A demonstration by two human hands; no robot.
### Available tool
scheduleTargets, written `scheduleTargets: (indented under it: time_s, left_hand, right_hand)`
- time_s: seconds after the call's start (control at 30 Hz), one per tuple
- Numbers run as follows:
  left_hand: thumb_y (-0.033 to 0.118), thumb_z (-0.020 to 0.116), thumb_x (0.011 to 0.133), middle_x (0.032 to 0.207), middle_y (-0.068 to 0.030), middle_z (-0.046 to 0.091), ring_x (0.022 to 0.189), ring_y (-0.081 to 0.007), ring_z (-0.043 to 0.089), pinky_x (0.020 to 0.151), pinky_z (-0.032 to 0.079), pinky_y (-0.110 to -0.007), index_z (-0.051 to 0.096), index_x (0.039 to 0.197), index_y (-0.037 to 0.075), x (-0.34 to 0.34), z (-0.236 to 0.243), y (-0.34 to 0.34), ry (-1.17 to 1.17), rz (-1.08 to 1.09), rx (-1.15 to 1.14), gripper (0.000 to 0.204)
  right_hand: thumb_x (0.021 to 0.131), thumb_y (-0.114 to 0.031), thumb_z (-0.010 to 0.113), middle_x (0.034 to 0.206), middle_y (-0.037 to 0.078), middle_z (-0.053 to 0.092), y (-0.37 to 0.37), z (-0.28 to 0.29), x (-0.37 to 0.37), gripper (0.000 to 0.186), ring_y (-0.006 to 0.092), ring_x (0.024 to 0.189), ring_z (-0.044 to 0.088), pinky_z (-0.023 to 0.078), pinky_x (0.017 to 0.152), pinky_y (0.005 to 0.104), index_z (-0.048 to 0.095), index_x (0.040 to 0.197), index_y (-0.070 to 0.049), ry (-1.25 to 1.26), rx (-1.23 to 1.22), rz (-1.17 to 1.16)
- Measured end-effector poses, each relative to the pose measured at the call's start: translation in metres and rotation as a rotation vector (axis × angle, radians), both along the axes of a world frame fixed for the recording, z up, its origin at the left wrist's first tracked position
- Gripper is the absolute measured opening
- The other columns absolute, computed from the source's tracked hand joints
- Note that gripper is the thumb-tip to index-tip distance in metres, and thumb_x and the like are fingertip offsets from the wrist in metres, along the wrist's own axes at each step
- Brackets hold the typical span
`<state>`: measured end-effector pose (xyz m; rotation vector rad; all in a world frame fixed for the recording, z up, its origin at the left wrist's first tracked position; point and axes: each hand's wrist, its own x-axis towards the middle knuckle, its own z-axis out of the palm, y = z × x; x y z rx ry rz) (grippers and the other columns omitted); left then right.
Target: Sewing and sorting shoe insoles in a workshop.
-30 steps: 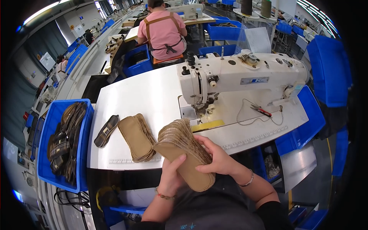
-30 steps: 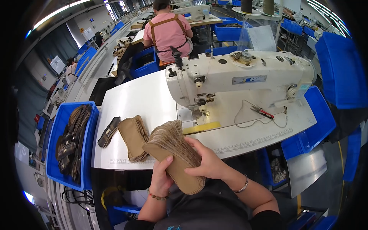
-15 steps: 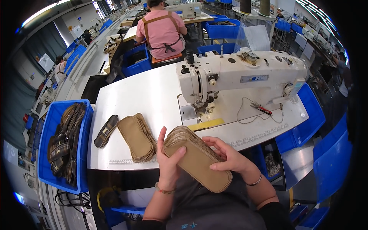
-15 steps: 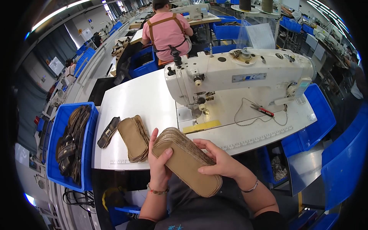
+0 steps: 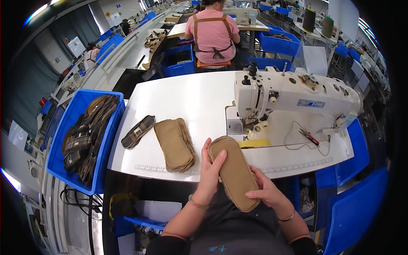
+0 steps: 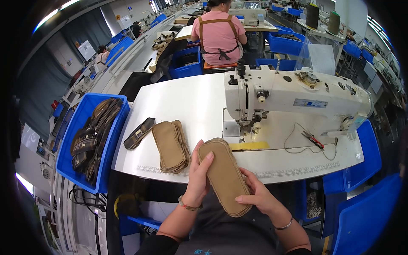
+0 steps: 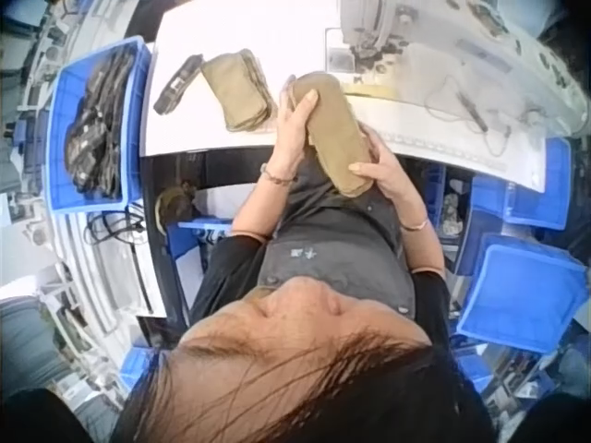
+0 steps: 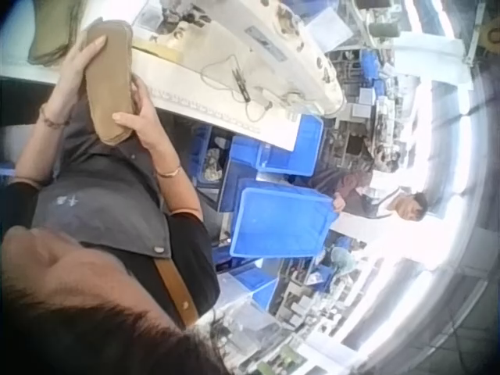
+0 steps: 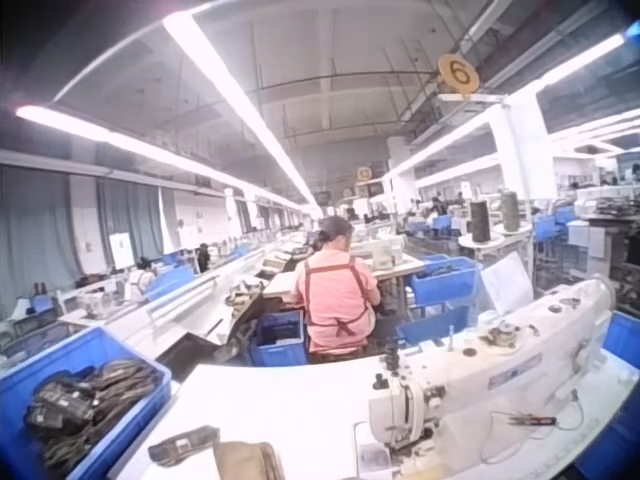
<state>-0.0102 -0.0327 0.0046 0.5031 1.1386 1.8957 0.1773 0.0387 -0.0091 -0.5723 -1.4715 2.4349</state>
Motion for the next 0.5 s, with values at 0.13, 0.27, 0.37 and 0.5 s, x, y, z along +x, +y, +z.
scheduleTargets:
  time_s: [0.13, 0.27, 0.37, 0.5]
  left_hand:
    - [0.022, 0.059, 0.098, 0.142, -0.0159, 0.042, 0.130, -0.0214, 0.043, 0.108, 0.037, -0.034, 0.007, 0.153, 0.001, -0.003, -0.007, 0.000, 0.009, -0.007, 0.026, 0.078]
    - [0.021, 0.059, 0.098, 0.143, -0.0163, 0.041, 0.131, -0.0215, 0.042, 0.108, 0.036, -0.034, 0.005, 0.153, 0.002, -0.012, -0.008, 0.002, 0.017, 0.001, 0.017, 0.080]
    - [0.021, 0.060, 0.097, 0.144, -0.0173, 0.040, 0.134, -0.0227, 0.039, 0.110, 0.034, -0.035, 0.001, 0.153, 0.001, -0.017, 0.003, -0.003, 0.078, 0.006, 0.038, 0.084]
    - [0.021, 0.065, 0.092, 0.148, -0.0192, 0.037, 0.139, -0.0292, 0.035, 0.112, 0.030, -0.044, 0.014, 0.153, 0.003, -0.024, 0.027, -0.028, 0.480, 0.041, -0.047, 0.082]
  right_hand:
    - [0.077, -0.006, 0.072, 0.143, 0.017, 0.042, 0.002, 0.006, -0.005, 0.092, 0.0228, 0.132, 0.044, 0.035, 0.110, 0.0356, 0.019, 0.152, 0.001, 0.039, -0.025, -0.045]
    - [0.078, -0.006, 0.070, 0.141, 0.016, 0.044, 0.009, 0.012, -0.018, 0.089, 0.0227, 0.130, 0.045, 0.037, 0.109, 0.0355, 0.019, 0.151, 0.002, -0.004, -0.048, -0.056]
    - [0.078, -0.005, 0.069, 0.140, 0.016, 0.046, 0.017, 0.013, -0.030, 0.088, 0.0228, 0.129, 0.047, 0.039, 0.107, 0.0346, 0.020, 0.151, 0.002, 0.020, -0.092, -0.045]
    - [0.080, -0.006, 0.069, 0.136, 0.015, 0.049, 0.029, 0.007, -0.052, 0.085, 0.0222, 0.124, 0.052, 0.044, 0.102, 0.0350, 0.022, 0.151, -0.002, 0.082, -0.105, -0.048]
